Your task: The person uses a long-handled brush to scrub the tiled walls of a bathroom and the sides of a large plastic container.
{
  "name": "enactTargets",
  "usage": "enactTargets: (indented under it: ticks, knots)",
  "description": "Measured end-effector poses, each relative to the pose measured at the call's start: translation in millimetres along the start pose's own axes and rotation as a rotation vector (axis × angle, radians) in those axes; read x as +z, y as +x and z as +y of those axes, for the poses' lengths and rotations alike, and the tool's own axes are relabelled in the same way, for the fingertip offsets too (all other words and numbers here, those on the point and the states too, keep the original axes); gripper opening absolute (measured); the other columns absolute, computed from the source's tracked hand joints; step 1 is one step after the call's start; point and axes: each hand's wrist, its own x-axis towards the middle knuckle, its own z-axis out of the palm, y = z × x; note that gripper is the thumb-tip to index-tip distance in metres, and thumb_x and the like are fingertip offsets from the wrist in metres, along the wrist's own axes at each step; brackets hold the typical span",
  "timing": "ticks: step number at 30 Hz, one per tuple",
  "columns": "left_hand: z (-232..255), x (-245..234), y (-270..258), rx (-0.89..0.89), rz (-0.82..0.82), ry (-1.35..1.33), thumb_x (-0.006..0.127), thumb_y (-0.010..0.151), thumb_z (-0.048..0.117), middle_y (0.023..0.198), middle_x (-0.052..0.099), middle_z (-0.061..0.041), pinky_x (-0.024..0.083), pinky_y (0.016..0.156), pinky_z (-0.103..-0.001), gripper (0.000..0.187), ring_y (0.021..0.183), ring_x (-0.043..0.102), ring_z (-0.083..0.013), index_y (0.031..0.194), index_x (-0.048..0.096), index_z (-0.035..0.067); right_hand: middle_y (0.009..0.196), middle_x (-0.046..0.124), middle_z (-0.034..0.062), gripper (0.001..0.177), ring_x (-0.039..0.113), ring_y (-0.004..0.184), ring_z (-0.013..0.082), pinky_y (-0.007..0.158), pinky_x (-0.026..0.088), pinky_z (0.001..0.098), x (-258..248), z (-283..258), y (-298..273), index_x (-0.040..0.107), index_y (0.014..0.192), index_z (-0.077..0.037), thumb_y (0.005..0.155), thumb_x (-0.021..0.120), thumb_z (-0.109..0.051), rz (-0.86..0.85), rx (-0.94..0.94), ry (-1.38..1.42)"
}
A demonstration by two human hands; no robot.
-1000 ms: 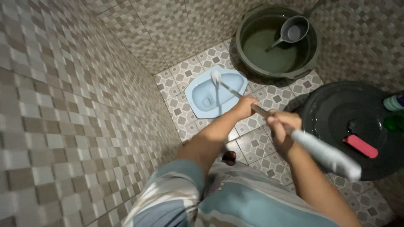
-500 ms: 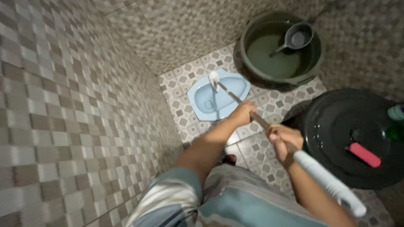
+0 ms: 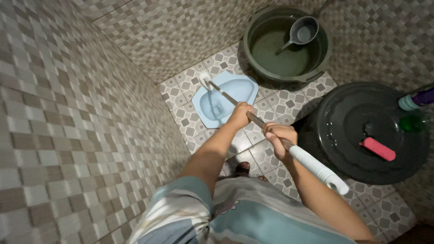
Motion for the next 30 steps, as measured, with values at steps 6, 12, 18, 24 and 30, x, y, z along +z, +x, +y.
enactTargets:
  ticks: [6,12,18,24,30]
  knots:
    - [10.9,12.5,-17.2,0.021,-0.002,-0.082,0.067,0.081,0.013,0.074,0.063,-0.012,0.049,0.084,-0.049,0.018,0.082,0.062,-0.0361,0.065,0.058,0.009,0.062,0.049,0.0103,0.028,0.051,0.059,0.0214,0.062,0.046,0.0353,-14.1,-11.4,-12.1,0.042,0.063,0.001,0.086,0.056,0.002,0.005,0.136,-0.021]
    - [-14.5,-6.4,-21.9,0.065,0.009,-0.021,0.072,0.071,0.014,0.069,0.062,-0.011,0.047,0.078,-0.048,0.018,0.077,0.061,-0.0361,0.060,0.058,0.010,0.066,0.045,0.0144,0.028,0.050,0.061,0.0286,0.066,0.047,0.0399,19.7,1.6,-3.8,0.041,0.065,0.003,0.087,0.059,0.003,-0.103,0.027,-0.073]
    - [-16.4,9.1,-22.5,0.038,0.067,-0.113,0.072,0.069,0.013,0.073,0.064,-0.009,0.047,0.078,-0.047,0.010,0.079,0.062,-0.0345,0.066,0.063,0.014,0.062,0.050,0.0145,0.025,0.052,0.055,0.0283,0.058,0.043,0.0383,-2.1,-15.6,-3.1,0.047,0.062,0.004,0.084,0.059,0.001,-0.107,0.172,-0.169]
    - [3.3,-9.0,-24.9,0.053,0.009,-0.069,0.072,0.068,0.013,0.070,0.064,-0.008,0.048,0.077,-0.047,0.012,0.077,0.063,-0.0324,0.062,0.062,0.014,0.070,0.055,0.0161,0.014,0.058,0.062,0.0290,0.066,0.048,0.0387,6.0,-21.4,4.0,0.051,0.069,0.004,0.082,0.056,0.002,-0.106,0.064,-0.159]
    - [12.4,-2.1,-9.8,0.047,0.058,-0.093,0.073,0.073,0.011,0.074,0.065,-0.007,0.049,0.080,-0.047,0.014,0.081,0.063,-0.0326,0.066,0.061,0.013,0.069,0.058,0.0162,0.016,0.055,0.056,0.0251,0.058,0.045,0.0359,-1.6,-23.7,6.9,0.052,0.068,0.006,0.084,0.053,0.003,-0.031,0.199,-0.162]
